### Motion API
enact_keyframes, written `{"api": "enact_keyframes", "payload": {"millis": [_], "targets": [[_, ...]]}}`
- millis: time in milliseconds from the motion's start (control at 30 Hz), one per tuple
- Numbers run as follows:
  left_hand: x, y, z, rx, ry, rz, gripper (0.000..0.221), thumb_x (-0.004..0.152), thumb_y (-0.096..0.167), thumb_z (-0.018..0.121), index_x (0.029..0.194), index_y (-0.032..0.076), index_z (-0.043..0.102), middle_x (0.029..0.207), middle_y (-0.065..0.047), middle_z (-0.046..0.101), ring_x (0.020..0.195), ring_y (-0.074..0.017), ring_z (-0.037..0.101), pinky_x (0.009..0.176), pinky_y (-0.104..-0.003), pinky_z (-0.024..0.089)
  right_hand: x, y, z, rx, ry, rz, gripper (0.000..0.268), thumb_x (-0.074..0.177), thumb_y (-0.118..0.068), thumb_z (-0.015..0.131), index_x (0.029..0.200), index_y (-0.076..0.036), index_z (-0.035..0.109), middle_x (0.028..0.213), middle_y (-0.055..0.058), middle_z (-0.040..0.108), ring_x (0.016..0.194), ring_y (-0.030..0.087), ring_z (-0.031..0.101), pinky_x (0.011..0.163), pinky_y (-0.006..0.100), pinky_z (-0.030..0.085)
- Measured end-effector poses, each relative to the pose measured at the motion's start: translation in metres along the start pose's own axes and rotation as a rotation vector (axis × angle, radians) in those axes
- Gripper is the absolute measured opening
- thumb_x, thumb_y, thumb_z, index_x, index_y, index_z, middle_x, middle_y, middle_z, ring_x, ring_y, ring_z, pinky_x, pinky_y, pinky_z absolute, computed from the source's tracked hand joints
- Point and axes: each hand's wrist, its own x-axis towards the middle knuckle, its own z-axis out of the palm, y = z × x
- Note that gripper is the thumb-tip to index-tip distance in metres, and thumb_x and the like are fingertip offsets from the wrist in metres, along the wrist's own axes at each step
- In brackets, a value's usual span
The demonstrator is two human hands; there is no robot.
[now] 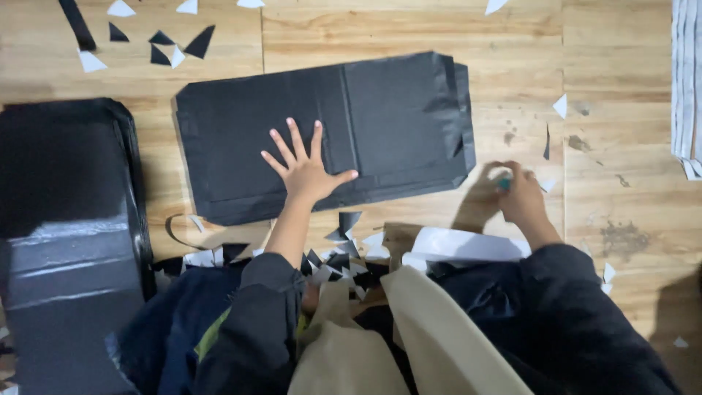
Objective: Manually assembling folders by applying adhesive to black covers and inserting cardboard panels.
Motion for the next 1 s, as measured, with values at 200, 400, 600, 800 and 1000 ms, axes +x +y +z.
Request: {"api": "enact_keyframes", "payload": {"millis": [200, 400, 600, 800, 1000], "targets": [[0.001, -0.002, 0.003, -0.010, -0.022, -0.001, 0.115, 0.067, 0.070, 0.067, 0.151, 0.025, 0.002, 0.151, -0.019, -0.022, 0.132, -0.0472, -0.028, 0.097, -0.071, -0.018, 0.019, -0.066, 0.025, 0.381, 0.319, -0.159, 0.059, 0.075, -0.011, 0.079, 0.119, -0.007, 0.039, 0.091, 0.015, 0.064, 0.089, 0.037, 0.064, 0.079, 0.047, 0.050], [0.030, -0.031, 0.027, -0.096, -0.092, 0.042, 0.116, 0.068, 0.053, 0.076, 0.150, 0.032, -0.003, 0.147, -0.014, -0.032, 0.127, -0.0450, -0.037, 0.092, -0.072, -0.022, -0.048, -0.246, 0.055, 0.256, 0.223, -0.532, 0.028, 0.075, -0.013, 0.066, 0.102, -0.012, 0.059, 0.088, 0.010, 0.059, 0.089, 0.033, 0.063, 0.077, 0.043, 0.051], [0.020, -0.022, 0.005, -0.128, -0.146, 0.019, 0.102, 0.079, 0.023, 0.071, 0.150, 0.032, -0.002, 0.147, -0.014, -0.033, 0.127, -0.0437, -0.037, 0.094, -0.068, -0.025, -0.064, -0.263, 0.093, -0.015, 0.631, -0.846, 0.011, 0.075, -0.006, 0.061, 0.083, -0.010, 0.054, 0.078, 0.008, 0.044, 0.067, 0.026, 0.051, 0.064, 0.030, 0.045], [0.024, -0.026, 0.008, -0.132, -0.170, 0.020, 0.107, 0.075, 0.038, 0.075, 0.150, 0.032, -0.001, 0.147, -0.013, -0.033, 0.128, -0.0436, -0.037, 0.095, -0.068, -0.025, 0.004, -0.134, 0.065, -0.010, 0.464, -0.278, 0.012, 0.071, -0.007, 0.066, 0.080, -0.006, 0.059, 0.074, 0.018, 0.059, 0.072, 0.039, 0.062, 0.067, 0.046, 0.049], [0.012, -0.018, -0.001, -0.149, -0.141, 0.015, 0.102, 0.077, 0.035, 0.074, 0.151, 0.027, 0.003, 0.149, -0.016, -0.029, 0.129, -0.0446, -0.034, 0.096, -0.068, -0.023, -0.020, -0.185, 0.105, 0.164, 0.532, -0.418, 0.019, 0.072, -0.010, 0.069, 0.089, -0.012, 0.061, 0.077, 0.016, 0.059, 0.071, 0.040, 0.064, 0.065, 0.047, 0.051]]}}
